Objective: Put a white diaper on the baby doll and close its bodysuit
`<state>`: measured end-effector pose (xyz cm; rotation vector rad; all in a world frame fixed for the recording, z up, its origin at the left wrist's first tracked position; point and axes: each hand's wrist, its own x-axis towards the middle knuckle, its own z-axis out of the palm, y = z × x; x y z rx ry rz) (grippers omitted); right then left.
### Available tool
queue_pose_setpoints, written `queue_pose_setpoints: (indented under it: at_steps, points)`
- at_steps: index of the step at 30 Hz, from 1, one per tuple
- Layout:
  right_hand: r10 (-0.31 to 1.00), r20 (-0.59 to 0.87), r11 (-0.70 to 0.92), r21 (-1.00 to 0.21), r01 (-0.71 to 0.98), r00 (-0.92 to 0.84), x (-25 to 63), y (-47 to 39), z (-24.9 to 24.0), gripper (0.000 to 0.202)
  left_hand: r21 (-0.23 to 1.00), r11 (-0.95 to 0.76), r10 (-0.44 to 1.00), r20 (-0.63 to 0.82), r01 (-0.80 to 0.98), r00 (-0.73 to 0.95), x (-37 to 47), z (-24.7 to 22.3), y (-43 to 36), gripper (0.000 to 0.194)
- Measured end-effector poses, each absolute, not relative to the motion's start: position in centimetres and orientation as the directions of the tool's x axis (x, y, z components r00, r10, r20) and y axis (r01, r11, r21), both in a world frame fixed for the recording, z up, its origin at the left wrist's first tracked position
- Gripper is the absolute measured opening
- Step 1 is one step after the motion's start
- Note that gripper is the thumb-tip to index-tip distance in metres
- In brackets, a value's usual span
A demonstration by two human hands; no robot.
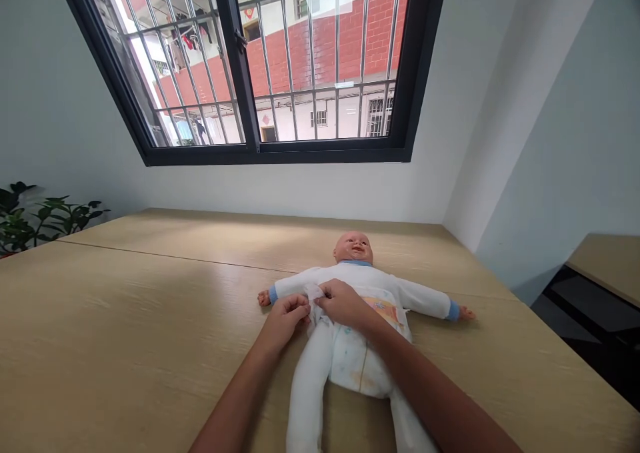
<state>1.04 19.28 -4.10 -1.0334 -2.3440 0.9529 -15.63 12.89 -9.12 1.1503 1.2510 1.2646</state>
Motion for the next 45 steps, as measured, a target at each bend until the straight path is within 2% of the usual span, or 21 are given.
queue_pose_setpoints:
  at_steps: [7, 10, 15, 22, 26, 29, 31, 36, 38, 41, 43, 45]
  points:
    - [0.757, 0.084, 0.489, -0.731, 0.476, -0.648, 1.0, 19.2, -3.9, 0.015, 0.999, -0.034, 0.999, 0.035, 0.031, -0.038, -15.7, -8.7, 12.7, 0.019]
    - [0.735, 0.085, 0.505, -0.730, 0.460, -0.673, 1.0, 19.2, -4.0, 0.016, 1.000, 0.015, 0.997, -0.016, -0.016, -0.073, -15.6, -8.7, 12.8, 0.024]
    - [0.762, 0.089, 0.516, -0.681, 0.519, -0.641, 1.0, 18.9, -4.0, 0.020, 0.993, 0.071, 0.985, -0.084, -0.093, -0.152, -15.4, -9.3, 13.1, 0.014]
    - [0.805, 0.148, 0.529, -0.618, 0.582, -0.574, 0.7, 19.1, -4.2, 0.021, 0.987, 0.094, 0.969, -0.122, -0.134, -0.216, -16.3, -9.3, 13.1, 0.011]
    - [0.786, 0.142, 0.531, -0.654, 0.539, -0.601, 1.1, 19.3, -3.9, 0.016, 0.993, 0.015, 0.979, -0.038, -0.117, -0.199, -16.7, -9.2, 13.2, 0.011]
    - [0.730, 0.154, 0.561, -0.690, 0.456, -0.665, 1.5, 19.4, -3.7, 0.015, 0.996, -0.090, 0.986, 0.086, -0.023, -0.139, -16.6, -9.1, 13.1, 0.031]
    - [0.708, 0.165, 0.575, -0.699, 0.425, -0.687, 1.8, 19.4, -3.5, 0.015, 0.992, -0.117, 0.988, 0.120, 0.044, -0.098, -16.4, -9.0, 12.9, 0.036]
    - [0.759, 0.020, 0.442, -0.749, 0.493, -0.651, 2.1, 19.3, -2.7, 0.014, 0.991, -0.087, 0.995, 0.090, 0.099, -0.034, -16.4, -8.7, 12.6, 0.011]
    - [0.747, -0.076, 0.382, -0.764, 0.520, -0.661, 2.0, 19.3, -1.9, 0.013, 0.996, -0.075, 0.997, 0.075, 0.051, -0.004, -16.6, -8.5, 12.6, 0.010]
    - [0.652, -0.203, 0.359, -0.766, 0.533, -0.731, 1.5, 19.5, -0.8, 0.012, 0.993, -0.040, 0.999, 0.042, -0.108, 0.009, -16.8, -8.2, 12.9, 0.013]
    - [0.622, -0.215, 0.385, -0.754, 0.533, -0.753, 1.1, 19.7, -0.6, 0.016, 0.976, -0.002, 1.000, 0.002, -0.217, -0.001, -16.8, -8.0, 13.1, 0.016]
    - [0.650, -0.171, 0.421, -0.731, 0.537, -0.741, 0.7, 20.0, -0.9, 0.018, 0.948, 0.057, 0.998, -0.059, -0.313, 0.003, -16.6, -7.9, 13.4, 0.018]
